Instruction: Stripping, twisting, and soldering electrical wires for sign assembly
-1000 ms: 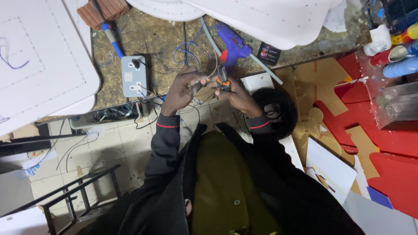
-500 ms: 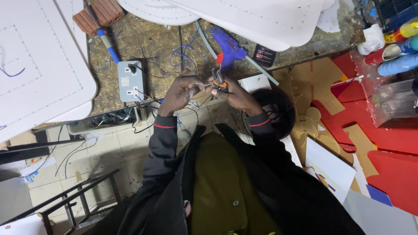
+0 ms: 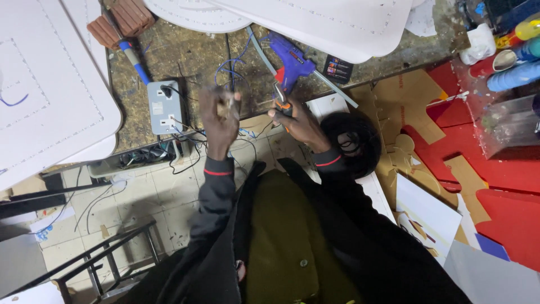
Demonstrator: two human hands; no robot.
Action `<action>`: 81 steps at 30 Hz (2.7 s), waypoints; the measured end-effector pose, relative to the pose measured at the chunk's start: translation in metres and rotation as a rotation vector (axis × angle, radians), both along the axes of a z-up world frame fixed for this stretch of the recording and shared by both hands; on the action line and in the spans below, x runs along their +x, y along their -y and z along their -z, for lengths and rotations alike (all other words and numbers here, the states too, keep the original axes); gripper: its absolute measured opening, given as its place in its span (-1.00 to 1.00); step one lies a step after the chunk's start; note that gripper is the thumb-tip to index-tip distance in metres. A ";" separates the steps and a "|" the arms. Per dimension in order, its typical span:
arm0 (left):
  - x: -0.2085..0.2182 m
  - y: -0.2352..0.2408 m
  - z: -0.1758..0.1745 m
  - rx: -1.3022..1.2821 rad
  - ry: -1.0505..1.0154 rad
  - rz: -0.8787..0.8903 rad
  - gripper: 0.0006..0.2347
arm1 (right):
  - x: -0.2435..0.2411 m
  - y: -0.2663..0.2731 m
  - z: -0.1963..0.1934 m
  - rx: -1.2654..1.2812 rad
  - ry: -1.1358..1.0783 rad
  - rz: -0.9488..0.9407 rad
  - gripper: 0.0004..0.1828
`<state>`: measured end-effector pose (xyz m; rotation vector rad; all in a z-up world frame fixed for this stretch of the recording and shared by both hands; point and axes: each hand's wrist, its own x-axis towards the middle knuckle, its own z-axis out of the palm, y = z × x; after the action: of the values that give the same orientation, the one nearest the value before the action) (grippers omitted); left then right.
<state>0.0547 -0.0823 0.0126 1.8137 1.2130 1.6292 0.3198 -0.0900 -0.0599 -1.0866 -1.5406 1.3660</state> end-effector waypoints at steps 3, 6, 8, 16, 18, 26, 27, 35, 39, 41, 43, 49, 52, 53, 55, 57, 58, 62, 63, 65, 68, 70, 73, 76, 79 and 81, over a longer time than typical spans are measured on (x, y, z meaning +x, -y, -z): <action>0.027 0.026 -0.003 -0.284 0.046 0.141 -0.77 | -0.014 -0.006 0.022 0.008 0.002 0.118 -0.65; 0.053 0.031 -0.048 -0.259 0.087 0.154 -0.88 | -0.050 0.008 -0.065 -0.031 -0.208 0.095 -0.59; 0.052 0.028 -0.045 -0.224 0.160 0.133 -0.86 | -0.060 0.011 -0.028 -0.073 -0.256 0.106 -0.54; 0.049 0.015 -0.037 -0.126 0.406 0.217 -0.82 | -0.080 0.014 -0.020 -0.155 -0.404 0.113 -0.47; 0.046 0.010 -0.025 -0.150 0.473 0.344 -0.65 | -0.090 0.009 0.002 -0.125 -0.469 0.154 -0.55; 0.056 0.005 -0.041 -0.092 0.503 0.116 -0.71 | -0.114 0.025 -0.082 0.021 -0.265 0.250 -0.67; 0.059 0.008 -0.050 -0.066 0.494 0.034 -0.73 | -0.118 0.022 -0.062 0.041 -0.187 0.300 -0.79; 0.030 0.008 -0.040 -0.195 0.380 -0.084 -0.69 | -0.154 0.030 0.000 -0.113 -0.335 0.461 -0.80; 0.004 -0.026 -0.011 -0.222 1.002 -0.302 -0.75 | -0.165 0.009 -0.007 -0.478 -0.651 0.695 -0.81; -0.023 -0.020 -0.017 -0.209 1.068 -0.213 -0.76 | -0.156 -0.013 0.012 -0.457 -0.602 0.747 -0.77; -0.048 -0.008 -0.010 -0.198 1.134 -0.120 -0.76 | -0.153 -0.020 0.026 -0.434 -0.549 0.801 -0.71; -0.096 0.013 0.024 -0.349 1.065 -0.050 -0.81 | -0.164 -0.042 0.022 0.077 -0.195 0.461 -0.48; -0.109 0.022 0.016 -0.339 0.980 0.014 -0.77 | -0.167 -0.074 0.023 0.179 0.095 0.420 -0.26; -0.116 0.023 0.017 -0.329 0.933 0.033 -0.76 | -0.170 -0.081 0.020 0.280 0.199 0.479 -0.21; -0.130 0.034 0.014 -0.323 0.893 0.039 -0.75 | -0.174 -0.083 0.008 0.376 0.308 0.523 -0.15; -0.146 0.041 0.000 -0.346 0.805 0.119 -0.78 | -0.179 -0.088 -0.015 0.556 0.526 0.568 -0.23; -0.152 0.045 -0.009 -0.339 0.808 0.109 -0.78 | -0.186 -0.084 -0.029 0.561 0.523 0.557 -0.23; -0.170 0.045 -0.008 -0.352 0.729 0.064 -0.75 | -0.220 -0.062 -0.068 0.426 0.199 0.524 -0.57; -0.174 0.042 0.002 -0.325 0.749 0.068 -0.76 | -0.229 -0.055 -0.072 0.380 0.049 0.535 -0.69; -0.177 0.038 0.003 -0.314 0.776 0.058 -0.75 | -0.246 -0.037 -0.065 0.366 0.002 0.474 -0.74; -0.184 0.032 -0.008 -0.280 0.751 0.067 -0.74 | -0.264 -0.014 -0.088 0.363 -0.035 0.360 -0.77; -0.187 0.029 -0.015 -0.263 0.704 0.084 -0.73 | -0.268 -0.010 -0.107 0.367 -0.020 0.306 -0.78; -0.185 0.025 -0.025 -0.298 0.611 0.138 -0.72 | -0.264 -0.016 -0.125 0.349 -0.008 0.221 -0.74; -0.173 0.021 -0.032 -0.394 0.481 0.214 -0.78 | -0.255 -0.018 -0.132 0.237 -0.107 0.133 -0.62; -0.160 0.019 -0.031 -0.412 0.425 0.301 -0.88 | -0.241 -0.020 -0.121 0.187 -0.143 0.101 -0.76; -0.155 0.022 -0.034 -0.503 0.423 0.327 -0.85 | -0.232 -0.024 -0.115 0.116 -0.183 0.081 -0.81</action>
<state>-0.1007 -0.1047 0.0461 1.2030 0.9607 1.2862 0.0878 -0.0662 0.0547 -0.9173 -1.4090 1.2679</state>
